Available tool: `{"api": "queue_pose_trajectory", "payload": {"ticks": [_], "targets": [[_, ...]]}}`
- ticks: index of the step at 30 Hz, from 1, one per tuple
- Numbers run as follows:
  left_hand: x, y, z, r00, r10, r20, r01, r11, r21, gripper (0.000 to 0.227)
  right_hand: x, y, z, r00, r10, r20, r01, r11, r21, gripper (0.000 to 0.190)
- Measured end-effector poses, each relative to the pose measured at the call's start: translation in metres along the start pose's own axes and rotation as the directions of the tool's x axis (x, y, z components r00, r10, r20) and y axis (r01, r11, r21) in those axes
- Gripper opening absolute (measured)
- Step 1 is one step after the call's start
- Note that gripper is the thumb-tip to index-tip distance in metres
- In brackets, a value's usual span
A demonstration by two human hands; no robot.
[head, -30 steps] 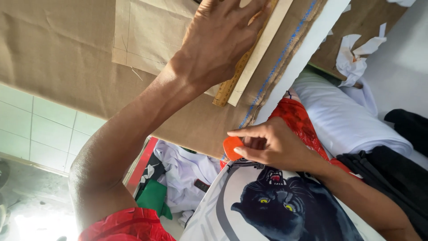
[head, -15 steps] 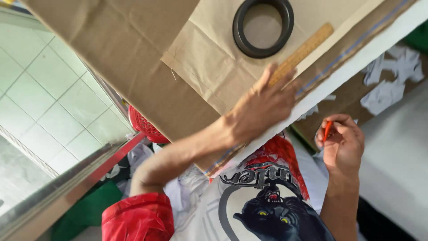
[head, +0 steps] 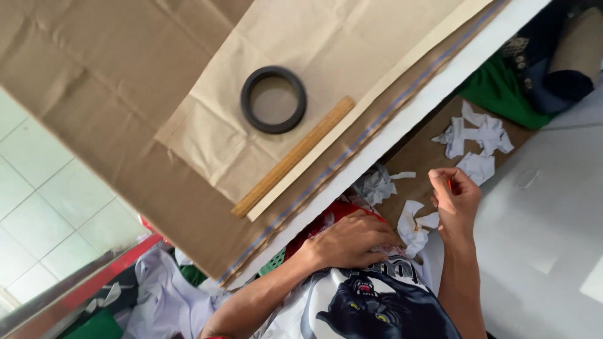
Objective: The person uses a wooden ruler and an orange marker to draw straight lines on a large piece of light-colored fabric laid on a table. The person repeatedly repositions the ruler to create a pattern of intersecting lines and curves on the material.
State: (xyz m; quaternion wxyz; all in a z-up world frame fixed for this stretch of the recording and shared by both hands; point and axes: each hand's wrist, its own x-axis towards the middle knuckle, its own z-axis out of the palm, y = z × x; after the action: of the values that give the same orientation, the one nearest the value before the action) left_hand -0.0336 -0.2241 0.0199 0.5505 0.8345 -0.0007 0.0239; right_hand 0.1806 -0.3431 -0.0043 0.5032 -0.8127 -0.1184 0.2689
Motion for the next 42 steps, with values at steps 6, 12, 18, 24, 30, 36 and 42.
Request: {"api": "queue_pose_trajectory", "payload": {"ticks": [6, 12, 18, 24, 30, 36, 42], "targets": [[0.059, -0.033, 0.023, 0.976, 0.031, -0.214, -0.026, 0.999, 0.026, 0.024, 0.013, 0.001, -0.05, 0.995, -0.036, -0.094, 0.021, 0.988, -0.152, 0.006], [0.054, -0.043, -0.071, 0.669, -0.251, -0.699, 0.532, 0.818, 0.216, 0.025, 0.017, 0.055, -0.103, 0.984, 0.016, -0.179, -0.058, 0.972, -0.227, 0.015], [0.048, -0.025, -0.101, 0.452, -0.473, -0.756, 0.825, 0.544, 0.152, 0.028, 0.026, 0.039, -0.108, 0.978, 0.151, -0.145, -0.176, 0.969, -0.175, 0.012], [0.051, -0.042, -0.103, 0.367, -0.544, -0.754, 0.873, 0.481, 0.079, 0.028, 0.053, 0.032, -0.111, 0.987, 0.151, -0.064, -0.158, 0.979, -0.127, 0.015], [0.066, -0.023, -0.115, 0.328, -0.611, -0.72, 0.841, 0.536, -0.072, 0.026, 0.077, 0.028, -0.126, 0.98, 0.192, -0.056, -0.197, 0.974, -0.11, 0.015], [0.082, 0.019, -0.136, 0.333, -0.616, -0.714, 0.908, 0.415, 0.066, 0.008, 0.107, 0.054, -0.138, 0.975, 0.209, -0.075, -0.212, 0.976, -0.039, 0.014], [0.135, 0.105, -0.201, 0.296, -0.65, -0.7, 0.78, 0.587, -0.215, 0.018, 0.146, 0.023, -0.129, 0.95, 0.307, -0.059, -0.308, 0.951, -0.023, 0.017]]}}
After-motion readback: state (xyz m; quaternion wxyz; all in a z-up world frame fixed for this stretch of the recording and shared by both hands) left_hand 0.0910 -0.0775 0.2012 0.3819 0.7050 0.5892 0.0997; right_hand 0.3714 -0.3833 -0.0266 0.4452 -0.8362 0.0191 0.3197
